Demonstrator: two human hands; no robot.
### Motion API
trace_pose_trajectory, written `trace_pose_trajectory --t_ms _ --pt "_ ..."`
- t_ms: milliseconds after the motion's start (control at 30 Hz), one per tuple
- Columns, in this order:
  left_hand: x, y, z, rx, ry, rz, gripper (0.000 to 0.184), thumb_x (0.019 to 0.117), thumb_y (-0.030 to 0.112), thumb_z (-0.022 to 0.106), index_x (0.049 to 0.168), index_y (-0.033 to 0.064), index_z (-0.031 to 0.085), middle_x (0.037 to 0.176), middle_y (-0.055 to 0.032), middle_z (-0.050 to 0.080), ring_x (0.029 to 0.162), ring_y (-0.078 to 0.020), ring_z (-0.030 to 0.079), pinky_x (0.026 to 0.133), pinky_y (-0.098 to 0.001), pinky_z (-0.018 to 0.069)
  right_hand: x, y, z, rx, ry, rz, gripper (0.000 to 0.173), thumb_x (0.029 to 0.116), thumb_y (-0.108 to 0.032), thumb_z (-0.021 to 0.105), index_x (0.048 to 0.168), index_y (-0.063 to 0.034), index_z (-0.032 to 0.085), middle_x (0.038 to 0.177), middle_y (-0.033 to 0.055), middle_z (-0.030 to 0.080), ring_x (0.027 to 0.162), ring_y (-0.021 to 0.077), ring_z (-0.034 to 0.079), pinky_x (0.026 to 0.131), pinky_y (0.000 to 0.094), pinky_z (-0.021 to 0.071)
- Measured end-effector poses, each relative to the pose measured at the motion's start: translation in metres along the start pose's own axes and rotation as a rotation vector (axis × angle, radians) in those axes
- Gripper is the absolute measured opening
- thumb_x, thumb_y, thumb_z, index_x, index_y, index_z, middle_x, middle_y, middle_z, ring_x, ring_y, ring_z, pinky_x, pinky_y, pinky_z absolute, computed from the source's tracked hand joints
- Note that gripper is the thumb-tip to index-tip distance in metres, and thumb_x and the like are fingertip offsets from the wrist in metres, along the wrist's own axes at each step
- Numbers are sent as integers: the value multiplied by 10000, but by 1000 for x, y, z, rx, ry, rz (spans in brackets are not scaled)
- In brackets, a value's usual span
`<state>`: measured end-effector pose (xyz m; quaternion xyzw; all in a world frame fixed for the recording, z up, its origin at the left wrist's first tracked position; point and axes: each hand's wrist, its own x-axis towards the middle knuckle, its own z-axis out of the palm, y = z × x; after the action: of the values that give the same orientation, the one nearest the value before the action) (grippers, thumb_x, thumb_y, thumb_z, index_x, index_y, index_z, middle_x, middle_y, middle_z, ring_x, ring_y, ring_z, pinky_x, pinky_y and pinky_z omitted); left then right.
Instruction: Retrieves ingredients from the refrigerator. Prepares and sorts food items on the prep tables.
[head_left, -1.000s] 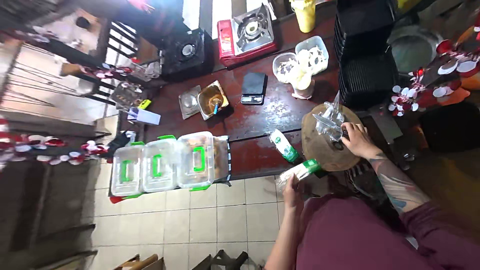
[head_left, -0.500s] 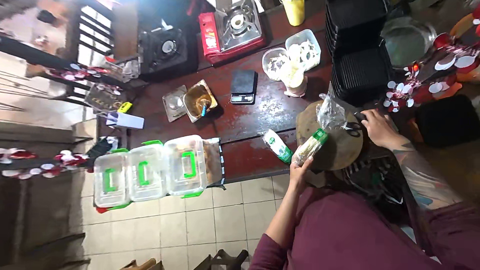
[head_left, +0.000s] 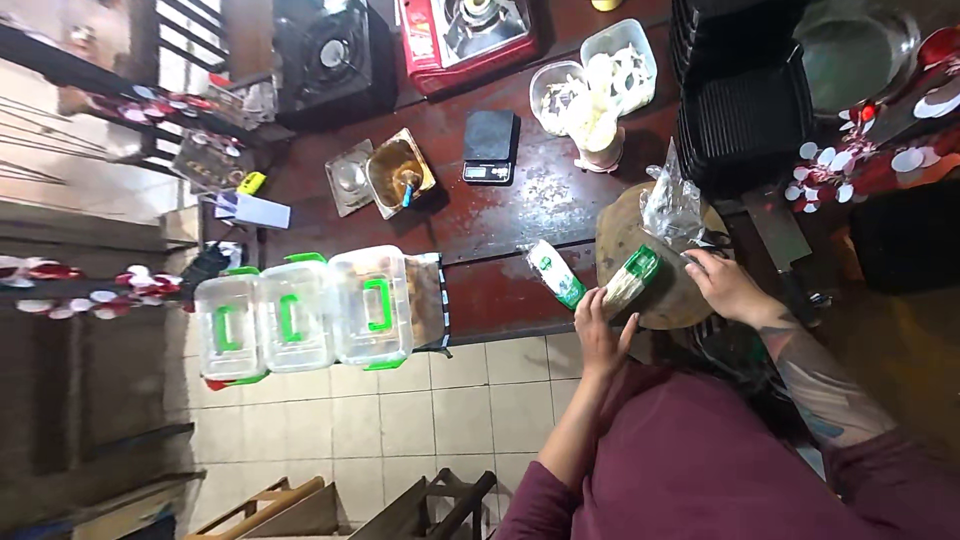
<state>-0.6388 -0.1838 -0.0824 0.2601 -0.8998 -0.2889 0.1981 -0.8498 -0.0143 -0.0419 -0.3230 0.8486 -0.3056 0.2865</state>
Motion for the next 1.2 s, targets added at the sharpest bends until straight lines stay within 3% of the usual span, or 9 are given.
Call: trace_pose_trajectory --t_ms 67,167,300,433,533,633,733,867,1200 --pt "13 8 8 78 -72 105 534 926 413 723 1339 95 610 1455 -142 558 1402 -332 475 1153 -549 392 0 13 -12 -50 42 26 432 1113 -305 430 1490 -105 492 1290 251 639 1128 439 658 959 642 511" --pt "33 12 16 177 -209 170 445 960 367 682 1347 152 641 1512 -109 527 1448 -314 437 1216 -544 311 -11 35 -30 -83 117 49 456 1114 -284 429 1552 -160 415 1276 276 637 1082 490 660 904 686 510" --pt "44 8 21 224 -262 171 439 979 307 673 1397 185 623 1507 -78 543 1349 -274 552 1119 -498 453 -39 49 -46 -81 118 74 455 1119 -347 382 1561 -260 446 1330 198 650 1166 433 650 976 682 481" --pt "43 5 18 238 -242 184 459 979 327 672 1404 167 612 1498 -70 552 1339 -264 562 1092 -478 481 -90 47 -46 -142 266 178 454 1112 -341 349 1549 -305 470 1076 244 719 943 451 701 839 675 522" --pt "44 5 18 268 -186 238 465 991 366 645 1400 147 619 1490 -86 561 1387 -283 515 1157 -472 414 -112 31 -38 -118 428 96 475 1115 -326 367 1574 -235 446 1075 248 725 860 418 716 785 612 553" --pt "46 1 23 291 -172 308 381 1033 326 582 1366 157 656 1468 -59 589 1384 -271 523 1163 -490 402 -102 22 -12 -34 282 -88 467 1108 -302 421 1567 -224 456 1242 181 703 1026 327 722 906 531 577" --pt "47 -5 29 285 -148 346 344 1034 259 588 1345 140 675 1439 -62 617 1313 -250 595 1113 -466 465 -74 23 19 -76 130 -207 464 1099 -248 458 1563 -258 463 1006 168 706 839 316 708 768 509 594" --pt "47 -14 33 202 -135 334 343 1050 261 581 1351 123 671 1431 -68 626 1313 -234 602 1093 -425 502 -49 23 36 -149 -4 -230 539 1085 -176 470 1604 -291 379 929 166 656 736 314 672 683 505 584" --pt "51 -19 32 -1 -130 300 290 999 157 667 1273 78 717 1362 -103 666 1282 -250 622 1103 -398 501 -17 8 47 -227 -164 -163 663 1068 -115 487 1649 -310 234 957 217 692 821 395 704 758 571 579"
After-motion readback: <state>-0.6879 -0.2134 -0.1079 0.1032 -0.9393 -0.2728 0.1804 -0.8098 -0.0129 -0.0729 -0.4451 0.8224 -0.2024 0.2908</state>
